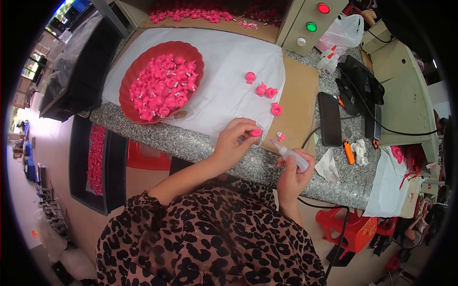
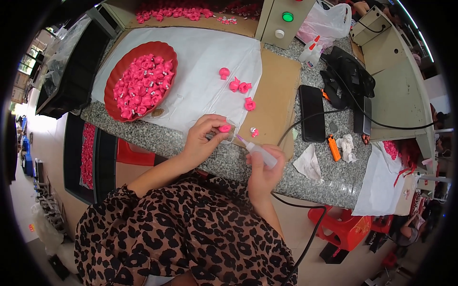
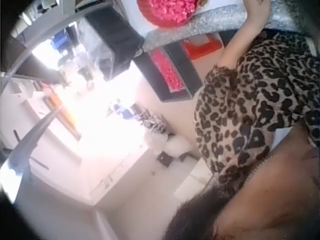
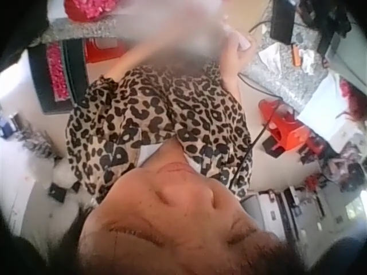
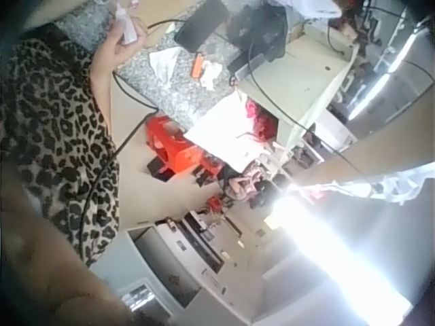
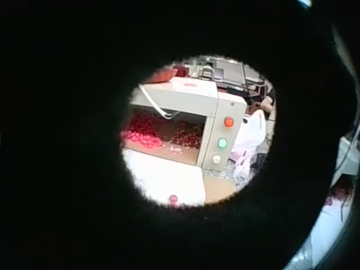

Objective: The person applies glue to small pink plastic toy components with a glue bottle.

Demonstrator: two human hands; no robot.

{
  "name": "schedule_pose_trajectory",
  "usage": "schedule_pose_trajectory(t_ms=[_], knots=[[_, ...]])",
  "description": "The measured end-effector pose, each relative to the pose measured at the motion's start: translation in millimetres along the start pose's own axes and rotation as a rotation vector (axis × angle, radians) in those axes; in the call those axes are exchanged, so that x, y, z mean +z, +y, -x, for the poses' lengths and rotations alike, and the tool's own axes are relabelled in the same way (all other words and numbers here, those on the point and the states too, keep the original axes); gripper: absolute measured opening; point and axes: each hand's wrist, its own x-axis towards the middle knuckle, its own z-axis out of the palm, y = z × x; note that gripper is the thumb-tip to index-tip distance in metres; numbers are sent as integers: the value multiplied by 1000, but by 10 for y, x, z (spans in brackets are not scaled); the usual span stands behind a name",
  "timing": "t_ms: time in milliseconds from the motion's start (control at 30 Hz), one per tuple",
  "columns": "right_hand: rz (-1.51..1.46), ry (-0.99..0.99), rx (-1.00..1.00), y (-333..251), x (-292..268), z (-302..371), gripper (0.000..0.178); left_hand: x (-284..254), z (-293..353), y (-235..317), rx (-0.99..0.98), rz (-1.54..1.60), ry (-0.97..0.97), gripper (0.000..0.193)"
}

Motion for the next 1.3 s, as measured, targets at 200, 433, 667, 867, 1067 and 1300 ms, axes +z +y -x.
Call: schedule_pose_trajectory(t_ms=[200,433,667,867,1067,1300], knots=[[230,-117,-155,59,-12,46,16,-2,19,-28,-19,-49,-19,18],[346,-151,-201,92,-40,41,15,-1,20,-30,6,-58,-14,19],[318,-154,-169,79,-33,59,18,12,21,-35,33,-90,1,19],[301,-131,-149,94,-32,61,21,16,21,-45,37,-82,4,19],[299,-148,-119,82,-33,67,22,12,21,-41,35,-75,10,19],[263,-142,-122,101,-29,73,22,7,18,-40,31,-81,4,18]])
